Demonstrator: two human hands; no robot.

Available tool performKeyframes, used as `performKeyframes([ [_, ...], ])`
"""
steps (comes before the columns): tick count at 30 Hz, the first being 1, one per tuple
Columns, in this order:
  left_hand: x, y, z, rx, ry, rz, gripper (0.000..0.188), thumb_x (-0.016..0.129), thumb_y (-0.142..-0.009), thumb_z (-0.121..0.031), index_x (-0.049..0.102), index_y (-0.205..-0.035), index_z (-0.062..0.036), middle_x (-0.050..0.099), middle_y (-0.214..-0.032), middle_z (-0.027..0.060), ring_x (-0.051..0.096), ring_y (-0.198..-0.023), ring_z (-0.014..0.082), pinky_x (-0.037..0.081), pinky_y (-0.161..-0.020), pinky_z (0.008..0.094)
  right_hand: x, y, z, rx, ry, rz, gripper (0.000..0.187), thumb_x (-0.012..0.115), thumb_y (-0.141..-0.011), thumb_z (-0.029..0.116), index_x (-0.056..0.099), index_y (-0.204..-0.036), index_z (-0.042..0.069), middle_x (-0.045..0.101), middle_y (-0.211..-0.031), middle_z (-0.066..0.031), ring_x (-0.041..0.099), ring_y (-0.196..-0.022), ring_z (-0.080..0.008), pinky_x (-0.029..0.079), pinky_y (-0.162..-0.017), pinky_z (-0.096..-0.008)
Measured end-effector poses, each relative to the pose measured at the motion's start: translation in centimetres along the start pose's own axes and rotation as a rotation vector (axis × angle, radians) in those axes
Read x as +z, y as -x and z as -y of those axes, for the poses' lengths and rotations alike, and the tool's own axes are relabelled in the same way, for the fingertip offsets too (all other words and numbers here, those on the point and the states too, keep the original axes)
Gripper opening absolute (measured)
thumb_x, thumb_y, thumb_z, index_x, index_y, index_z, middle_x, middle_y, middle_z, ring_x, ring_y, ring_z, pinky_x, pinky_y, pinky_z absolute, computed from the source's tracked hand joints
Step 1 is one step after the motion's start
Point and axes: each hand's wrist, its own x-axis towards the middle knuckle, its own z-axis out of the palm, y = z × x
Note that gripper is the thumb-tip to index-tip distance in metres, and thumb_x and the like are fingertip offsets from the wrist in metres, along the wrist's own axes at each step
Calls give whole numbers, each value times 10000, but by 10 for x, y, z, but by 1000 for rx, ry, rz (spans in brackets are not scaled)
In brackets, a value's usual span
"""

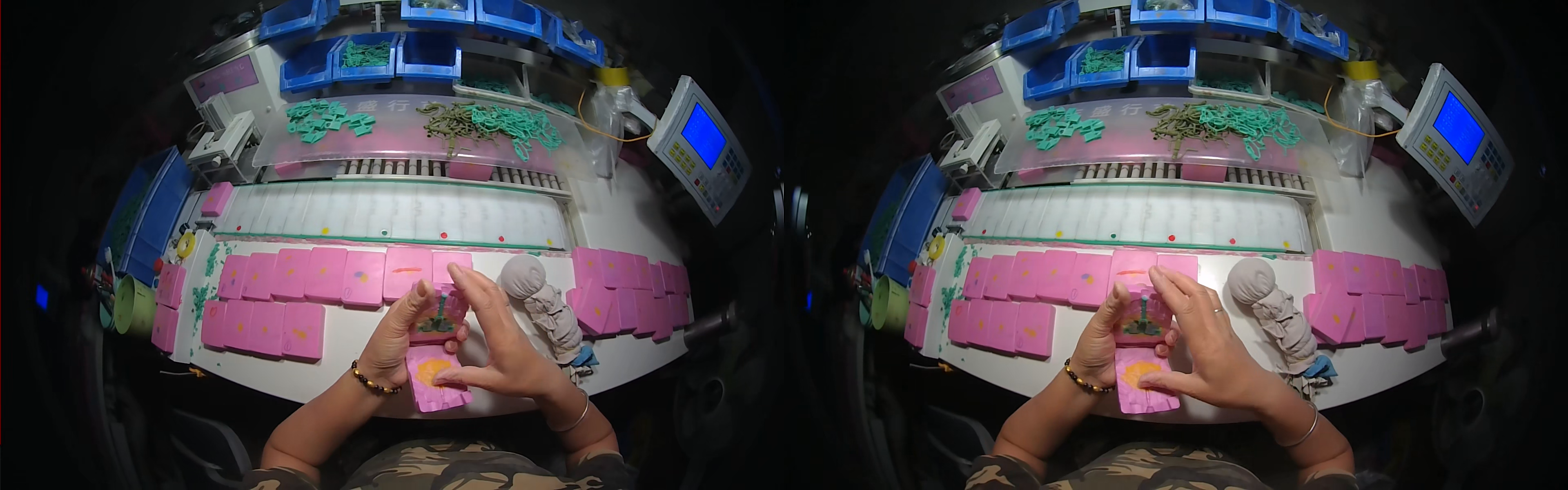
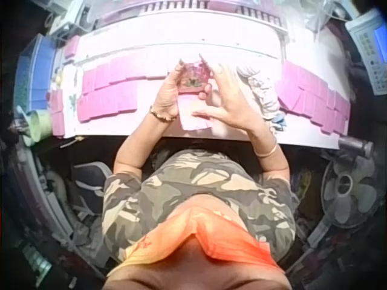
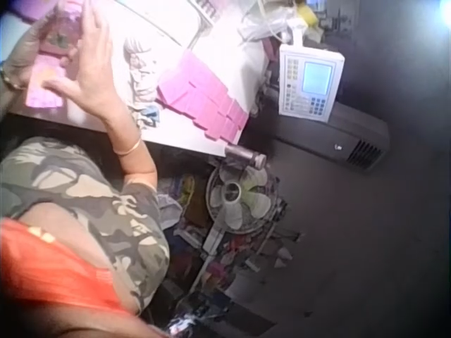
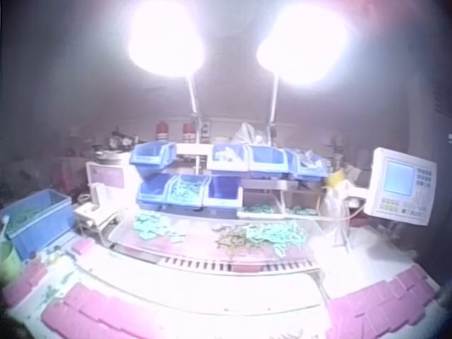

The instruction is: Assembling green plastic components into pink plastic molds at a production workstation.

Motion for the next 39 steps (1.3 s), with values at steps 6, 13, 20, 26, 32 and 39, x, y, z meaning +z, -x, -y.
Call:
performKeyframes([
  [6, 7, 1, -6, 57, -54, -162, 245, 544, -938, -269, 602, -1007, -41, 642, -860, 66, 615, -711, 158, 498, -633, 300, -5, -4, 14, -55, 292, -155, 635, 775, -744, 327, 576, -1320, 150, 505, -1365, -92, 468, -1191, -322, 344, -1011, -443],
  [13, -4, -4, -2, 109, -26, -131, 186, 506, -913, -241, 576, -958, -74, 646, -899, 101, 651, -772, 198, 550, -734, 342, 2, -6, 13, -182, 435, -277, 378, 759, -730, 155, 676, -1095, 107, 605, -1217, -83, 544, -1084, -304, 400, -937, -432],
  [20, -12, -9, 4, 188, 42, -128, 214, 420, -936, -240, 542, -977, -69, 609, -929, 92, 627, -798, 189, 536, -695, 313, 11, -13, 10, -110, 232, -284, 227, 713, -715, 33, 606, -914, 23, 594, -1177, -129, 532, -1090, -361, 413, -941, -437],
  [26, -31, -16, 12, 317, 101, -128, 195, 408, -940, -224, 536, -986, -84, 594, -919, 70, 614, -798, 179, 523, -689, 314, 17, -10, 12, -129, 290, -270, 182, 689, -757, 15, 597, -909, 55, 604, -1214, -155, 515, -1198, -371, 373, -1014, -470],
  [32, -18, -16, 8, 347, 23, -345, 256, 427, -938, -265, 560, -1046, -75, 636, -950, 103, 648, -866, 214, 542, -751, 350, 21, -5, 15, -162, 366, -235, 228, 676, -783, 20, 545, -958, 85, 679, -1122, -95, 542, -1219, -361, 287, -1071, -555],
  [39, -2, -12, -4, 251, 109, -341, 348, 439, -978, -382, 513, -1047, -49, 629, -859, 110, 644, -735, 223, 541, -707, 318, 14, -1, 14, -124, 200, -324, 163, 644, -856, 40, 541, -983, 48, 701, -1008, -89, 621, -1086, -321, 334, -1052, -508],
])
